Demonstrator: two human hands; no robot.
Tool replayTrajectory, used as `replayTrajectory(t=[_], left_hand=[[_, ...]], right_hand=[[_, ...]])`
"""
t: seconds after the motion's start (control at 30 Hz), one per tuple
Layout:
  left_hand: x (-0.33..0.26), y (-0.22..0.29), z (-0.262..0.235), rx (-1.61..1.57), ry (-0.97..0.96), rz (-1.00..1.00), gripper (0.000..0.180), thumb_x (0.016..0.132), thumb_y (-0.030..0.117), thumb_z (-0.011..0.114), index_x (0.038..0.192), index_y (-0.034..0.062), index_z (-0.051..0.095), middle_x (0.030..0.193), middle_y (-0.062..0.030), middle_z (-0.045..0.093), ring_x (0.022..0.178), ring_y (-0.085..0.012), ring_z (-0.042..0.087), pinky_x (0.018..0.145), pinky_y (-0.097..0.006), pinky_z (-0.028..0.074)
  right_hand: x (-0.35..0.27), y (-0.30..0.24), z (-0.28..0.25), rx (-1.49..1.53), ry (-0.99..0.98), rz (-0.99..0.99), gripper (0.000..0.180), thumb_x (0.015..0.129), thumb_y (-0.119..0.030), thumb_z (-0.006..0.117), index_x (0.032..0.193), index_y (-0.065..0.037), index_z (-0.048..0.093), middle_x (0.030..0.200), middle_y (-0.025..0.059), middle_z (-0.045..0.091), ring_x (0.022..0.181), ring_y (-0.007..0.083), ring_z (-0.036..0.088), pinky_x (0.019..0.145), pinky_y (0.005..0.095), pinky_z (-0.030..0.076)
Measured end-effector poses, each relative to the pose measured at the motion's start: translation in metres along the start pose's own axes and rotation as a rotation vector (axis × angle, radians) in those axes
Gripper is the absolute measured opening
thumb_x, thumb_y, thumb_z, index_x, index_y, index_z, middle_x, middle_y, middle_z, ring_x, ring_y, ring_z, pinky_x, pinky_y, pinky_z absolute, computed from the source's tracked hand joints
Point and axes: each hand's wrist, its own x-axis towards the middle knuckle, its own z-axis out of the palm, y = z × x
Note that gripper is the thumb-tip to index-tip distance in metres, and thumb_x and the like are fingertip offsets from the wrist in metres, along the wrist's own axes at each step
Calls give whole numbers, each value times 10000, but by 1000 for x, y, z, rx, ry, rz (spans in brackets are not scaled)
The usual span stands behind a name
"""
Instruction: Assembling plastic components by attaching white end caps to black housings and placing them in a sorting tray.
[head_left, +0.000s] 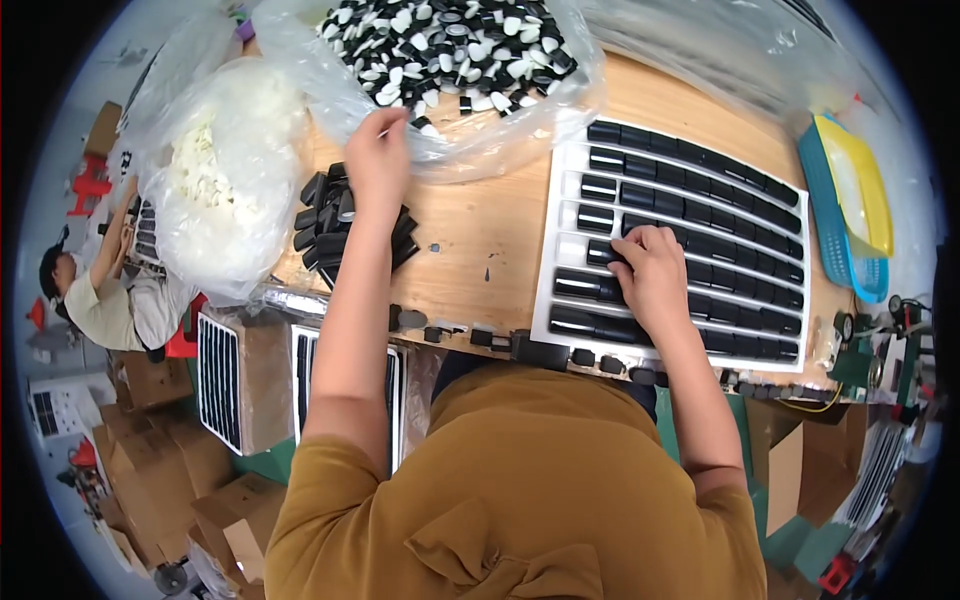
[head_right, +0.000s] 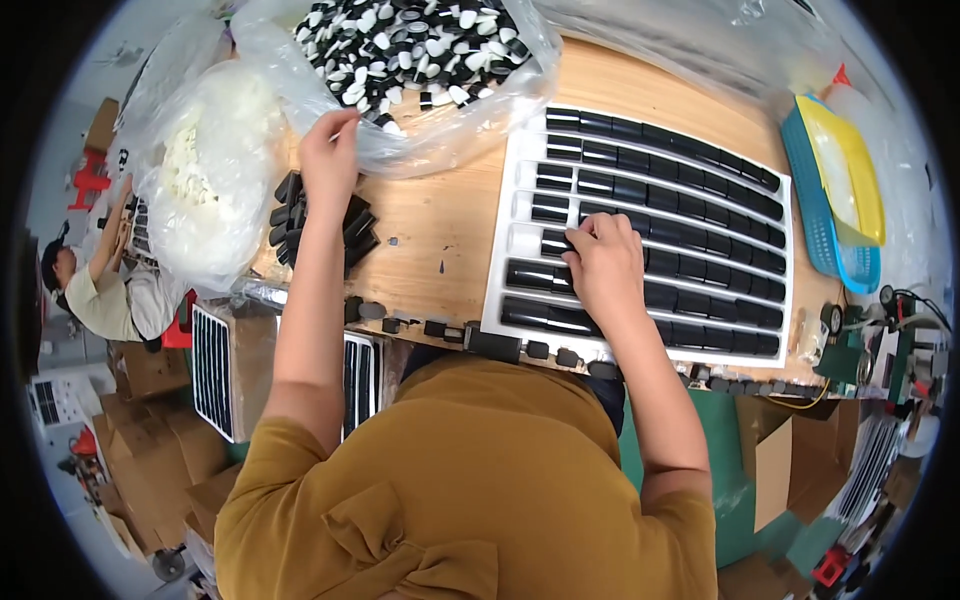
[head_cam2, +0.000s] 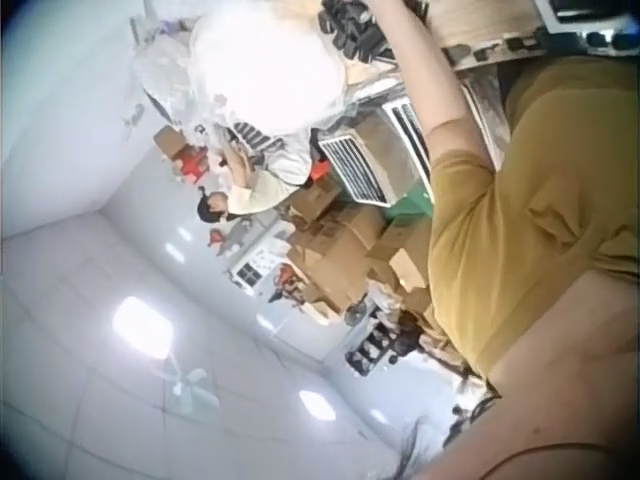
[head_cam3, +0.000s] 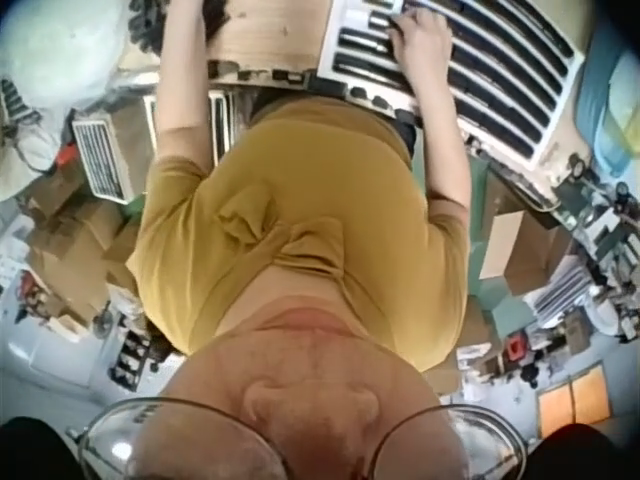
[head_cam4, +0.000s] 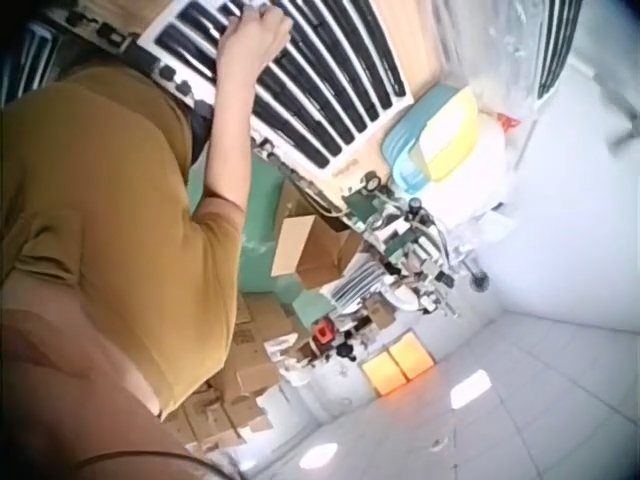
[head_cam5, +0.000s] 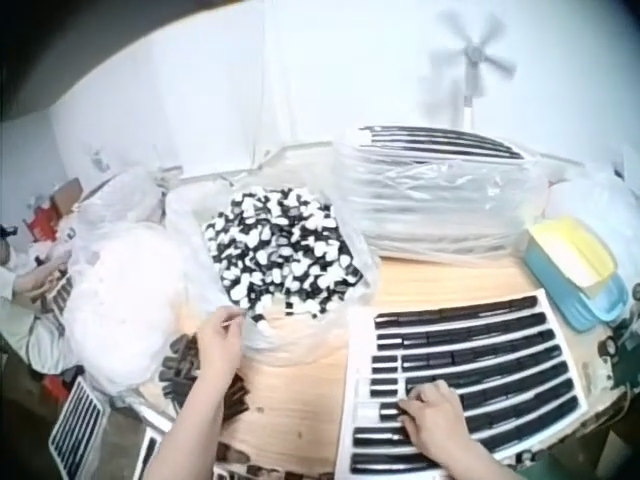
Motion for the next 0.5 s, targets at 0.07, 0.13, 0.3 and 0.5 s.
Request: replayTrajectory(t=[0.07,0.13,0.3,0.5], left_hand=[[24,-20,19,171,-97,132,145,829,50,596,927,49,702,870,-172,699,815,-348,674,736,-394,521],[41,-45,34,465,-334,157,170,800,40,583,908,84,706,926,-152,695,886,-340,662,777,-423,519],[56,-63,47,787,-600,117,196,776,79,650,958,114,713,1001,-121,690,970,-311,646,819,-408,514],[52,-66,40,700,-517,191,199,774,131,674,969,95,653,900,-142,672,923,-324,640,790,-424,507]], right_hand=[[4,-1,2,3,-24,18,265,662,-31,765,917,-34,690,933,88,597,915,297,553,798,398,460],[9,-4,2,-14,-51,26,270,655,-29,769,912,-39,688,936,91,599,921,304,554,811,400,459],[7,-3,3,-45,-51,51,255,630,-31,783,872,-44,702,907,76,619,923,301,557,811,401,457],[14,-3,-1,-68,-119,85,307,625,-41,788,889,-60,632,916,85,605,934,306,556,816,407,459]])
